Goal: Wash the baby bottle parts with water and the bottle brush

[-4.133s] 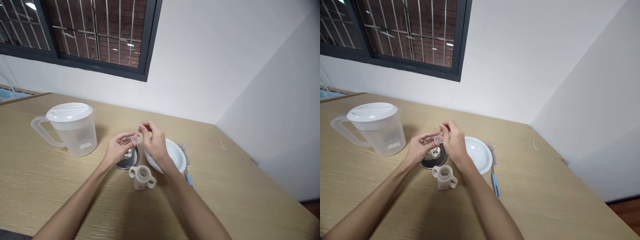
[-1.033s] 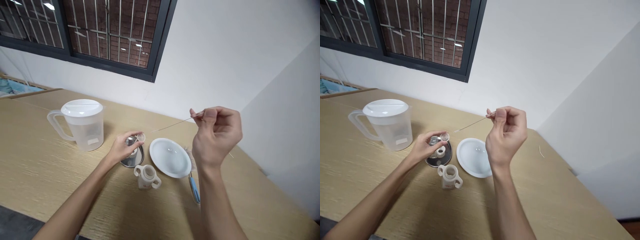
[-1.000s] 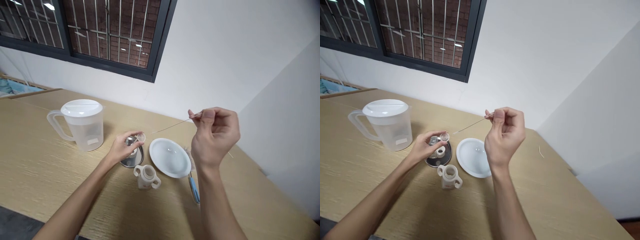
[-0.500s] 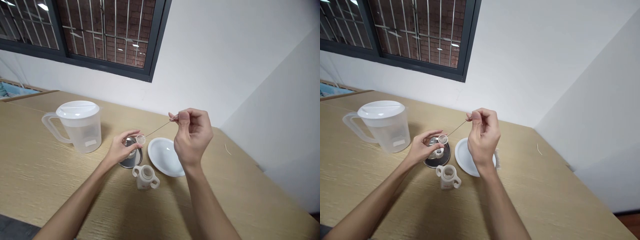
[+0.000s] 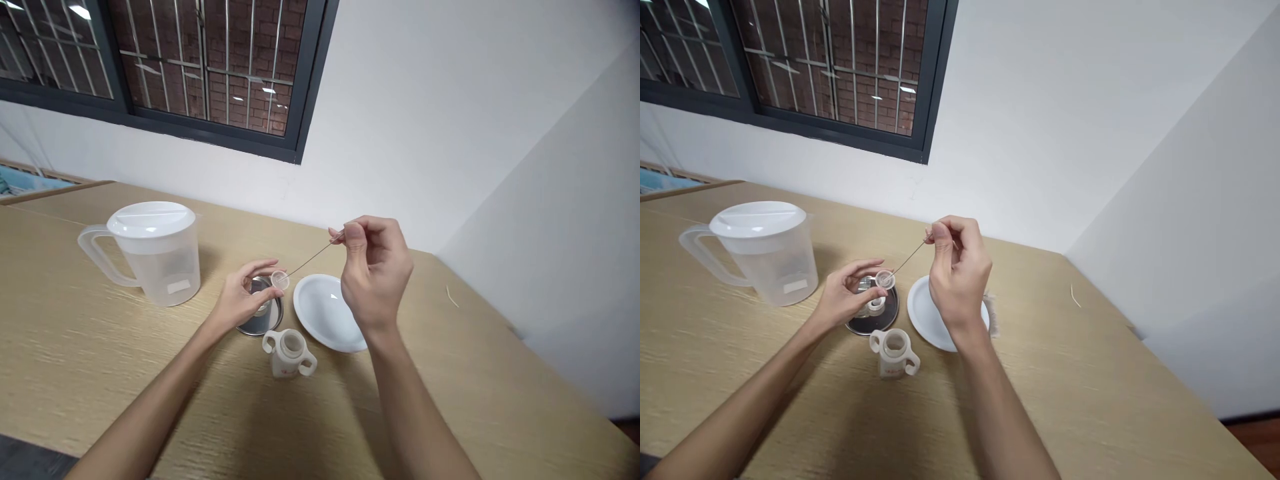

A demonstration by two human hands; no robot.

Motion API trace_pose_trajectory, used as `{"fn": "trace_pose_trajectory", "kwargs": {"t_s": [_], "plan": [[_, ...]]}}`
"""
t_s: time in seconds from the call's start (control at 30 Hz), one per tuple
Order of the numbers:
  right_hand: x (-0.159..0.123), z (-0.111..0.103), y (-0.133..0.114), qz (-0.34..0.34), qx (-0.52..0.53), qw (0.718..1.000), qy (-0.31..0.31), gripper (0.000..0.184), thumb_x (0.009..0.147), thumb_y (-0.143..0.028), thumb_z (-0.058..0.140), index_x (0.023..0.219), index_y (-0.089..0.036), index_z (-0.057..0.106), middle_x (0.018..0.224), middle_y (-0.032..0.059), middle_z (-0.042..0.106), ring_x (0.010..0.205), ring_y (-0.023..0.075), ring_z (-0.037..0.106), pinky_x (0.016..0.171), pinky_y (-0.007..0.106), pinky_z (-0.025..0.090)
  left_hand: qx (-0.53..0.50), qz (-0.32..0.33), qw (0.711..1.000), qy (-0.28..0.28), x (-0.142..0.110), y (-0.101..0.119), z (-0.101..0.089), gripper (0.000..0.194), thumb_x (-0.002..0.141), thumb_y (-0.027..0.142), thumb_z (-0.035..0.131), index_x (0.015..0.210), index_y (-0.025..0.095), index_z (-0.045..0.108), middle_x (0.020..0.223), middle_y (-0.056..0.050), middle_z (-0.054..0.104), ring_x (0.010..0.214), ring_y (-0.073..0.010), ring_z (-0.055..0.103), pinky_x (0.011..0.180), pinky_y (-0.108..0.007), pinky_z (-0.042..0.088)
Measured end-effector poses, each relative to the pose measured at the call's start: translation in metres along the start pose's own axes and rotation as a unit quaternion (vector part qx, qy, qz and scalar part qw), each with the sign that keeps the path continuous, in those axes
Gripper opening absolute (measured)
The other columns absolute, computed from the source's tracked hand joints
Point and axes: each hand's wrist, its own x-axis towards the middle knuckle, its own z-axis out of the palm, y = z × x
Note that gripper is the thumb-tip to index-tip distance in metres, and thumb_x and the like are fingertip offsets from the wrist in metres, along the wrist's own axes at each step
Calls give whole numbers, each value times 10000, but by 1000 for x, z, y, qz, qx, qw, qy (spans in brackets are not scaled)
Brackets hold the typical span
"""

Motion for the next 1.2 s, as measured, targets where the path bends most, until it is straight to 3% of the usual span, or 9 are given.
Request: {"fn": "trace_pose_trajectory", "kwargs": {"t_s": [0.27, 0.57, 0.93, 1.2], "plan": [[-7, 8, 3, 30, -2, 998, -56, 101, 974, -290, 522, 921, -218, 569, 819, -1, 639, 796, 139, 657, 739, 305, 547, -85, -14, 996, -19, -2, 3, 8, 534, 674, 260, 848, 1167, 178, 659, 1019, -99, 762, 994, -248, 713, 910, -358, 539], [-29, 31, 21, 78, 13, 989, -125, 113, 972, -295, 503, 930, -214, 571, 837, 17, 639, 791, 148, 634, 758, 315, 519, -137, -45, 990, 2, -1, -1, 10, 508, 664, 262, 855, 1129, 157, 678, 1044, -118, 757, 1020, -265, 702, 864, -365, 560], [-43, 44, 32, 95, -11, 972, -214, 148, 961, -283, 487, 892, -212, 597, 843, 30, 659, 798, 161, 633, 756, 289, 499, -155, -61, 986, 31, 3, 4, 4, 546, 639, 331, 870, 1101, 124, 664, 1059, -142, 751, 1018, -256, 698, 890, -371, 560], [-45, 46, 31, 114, -2, 970, -216, 161, 963, -311, 484, 896, -211, 591, 835, 32, 664, 788, 165, 639, 748, 292, 499, -128, -55, 990, 16, 3, 5, -1, 553, 667, 372, 853, 1139, 139, 681, 1098, -140, 745, 1034, -263, 696, 921, -378, 554]]}}
